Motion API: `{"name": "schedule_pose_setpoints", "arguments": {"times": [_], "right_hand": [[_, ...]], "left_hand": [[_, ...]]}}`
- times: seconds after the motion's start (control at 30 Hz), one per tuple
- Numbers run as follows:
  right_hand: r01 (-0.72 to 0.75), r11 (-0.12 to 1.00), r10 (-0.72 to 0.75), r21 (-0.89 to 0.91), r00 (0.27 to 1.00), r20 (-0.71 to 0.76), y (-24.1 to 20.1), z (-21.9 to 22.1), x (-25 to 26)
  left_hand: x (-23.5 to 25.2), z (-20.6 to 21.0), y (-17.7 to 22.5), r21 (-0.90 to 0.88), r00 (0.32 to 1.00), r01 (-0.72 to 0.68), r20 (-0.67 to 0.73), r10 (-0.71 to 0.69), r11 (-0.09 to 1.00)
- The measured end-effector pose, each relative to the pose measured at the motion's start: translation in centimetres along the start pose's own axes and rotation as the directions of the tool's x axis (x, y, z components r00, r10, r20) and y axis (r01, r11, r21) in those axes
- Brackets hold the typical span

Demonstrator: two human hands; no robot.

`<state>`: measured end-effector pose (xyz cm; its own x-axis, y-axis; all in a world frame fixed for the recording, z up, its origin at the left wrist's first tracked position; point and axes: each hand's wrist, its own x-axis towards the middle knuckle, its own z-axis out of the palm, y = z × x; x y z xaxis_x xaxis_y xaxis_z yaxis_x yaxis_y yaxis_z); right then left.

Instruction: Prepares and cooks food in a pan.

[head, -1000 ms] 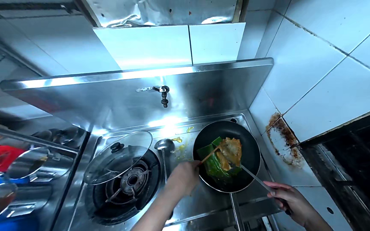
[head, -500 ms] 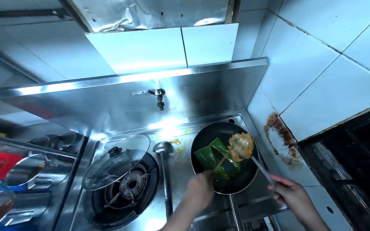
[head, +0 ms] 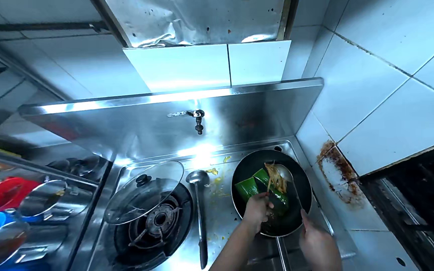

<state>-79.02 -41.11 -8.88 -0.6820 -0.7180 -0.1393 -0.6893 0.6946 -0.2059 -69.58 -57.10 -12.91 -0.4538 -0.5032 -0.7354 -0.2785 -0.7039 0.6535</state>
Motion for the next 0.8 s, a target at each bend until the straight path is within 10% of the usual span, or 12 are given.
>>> {"name": "schedule_pose_setpoints", "arguments": {"times": [0.17, 0.3, 0.8], "right_hand": [[-0.087, 0.930, 0.092, 0.358, 0.996, 0.001, 3.7, -2.6, -0.6], [-0.205, 0.694, 0.110, 0.690, 0.978, 0.180, 3.6, -2.7, -0.4], [-0.118, 0.933, -0.022, 0.339, 0.923, 0.384, 1.9, -2.2, 0.1]], "left_hand": [[-0.2, -3.0, 2.6, 0.647, 0.993, -0.081, -0.018, 0.121, 0.758], [-0.2, -4.6, 3.6, 0.810, 0.980, -0.120, 0.006, 0.197, 0.574], [-3.8, -4.6, 11.0, 0.995, 0.968, 0.073, -0.054, 0.246, -0.070]]}}
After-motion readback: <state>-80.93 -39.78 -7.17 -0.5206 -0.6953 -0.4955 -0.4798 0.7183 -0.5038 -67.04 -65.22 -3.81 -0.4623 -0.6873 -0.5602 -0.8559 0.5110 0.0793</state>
